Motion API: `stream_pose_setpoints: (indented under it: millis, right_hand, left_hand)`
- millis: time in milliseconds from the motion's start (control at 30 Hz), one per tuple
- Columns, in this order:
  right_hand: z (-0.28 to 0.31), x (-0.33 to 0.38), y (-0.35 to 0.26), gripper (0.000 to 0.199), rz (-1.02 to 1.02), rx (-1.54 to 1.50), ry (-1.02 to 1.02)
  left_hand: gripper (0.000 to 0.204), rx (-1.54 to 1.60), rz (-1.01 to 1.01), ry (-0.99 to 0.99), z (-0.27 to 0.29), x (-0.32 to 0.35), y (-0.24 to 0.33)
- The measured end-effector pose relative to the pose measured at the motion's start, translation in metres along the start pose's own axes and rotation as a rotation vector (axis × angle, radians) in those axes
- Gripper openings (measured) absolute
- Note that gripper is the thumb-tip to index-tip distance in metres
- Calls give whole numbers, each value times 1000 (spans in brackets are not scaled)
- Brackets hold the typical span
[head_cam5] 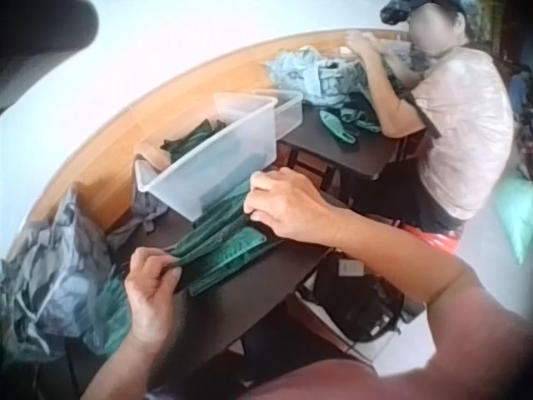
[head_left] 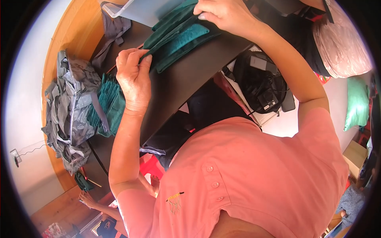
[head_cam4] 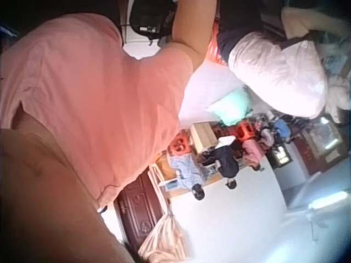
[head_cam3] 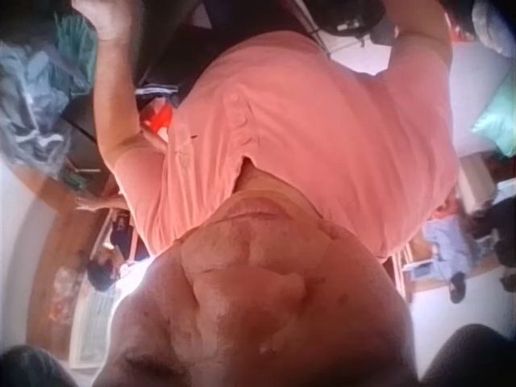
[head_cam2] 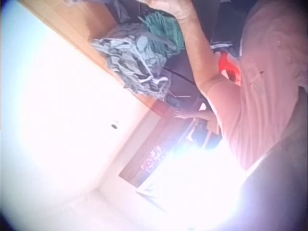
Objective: Folding small rectangular pieces of green fabric and stacking them.
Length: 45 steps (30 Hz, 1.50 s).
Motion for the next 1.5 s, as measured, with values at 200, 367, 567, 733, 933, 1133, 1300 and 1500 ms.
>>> stream_pose_setpoints:
  millis: [200, 367, 567, 733, 933, 1133, 1300, 1500]
  right_hand:
    - [3, 17, -33, 9, 286, -31, 118]
    - [11, 2, -40, 7, 158, -144, -49]
    - [7, 2, -53, 7, 226, -138, -114]
    - [-2, 6, -52, 9, 240, -76, -134]
    - [-9, 23, -45, 12, 548, -76, 142]
    - [-18, -1, -39, 6, 185, -88, -177]
    - [2, -24, -38, 6, 232, -543, 97]
    - [6, -79, -52, 9, -54, -498, -120]
  left_hand:
    - [15, 50, 56, -78, 3, 8, -9]
    - [27, 108, -58, -74, 1, 5, 0]
    - [42, -2, -318, -78, 1, 7, 12]
    - [38, -34, -340, -130, 4, 7, 15]
    - [33, -199, -410, -241, -10, 13, 15]
    - [34, -192, -307, -252, -8, 14, 9]
    - [29, -215, -359, -160, -8, 11, 17]
    - [17, 10, -132, -19, 23, 2, -2]
Point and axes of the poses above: each hand's wrist, its own x-axis away from the middle knuckle, its own z-axis out of the back of the hand, y = z × x, the point moved 10 cm from there along -x, towards the middle knuckle, and after that the axes turned 9 degrees about y, right-handed, at the moved point
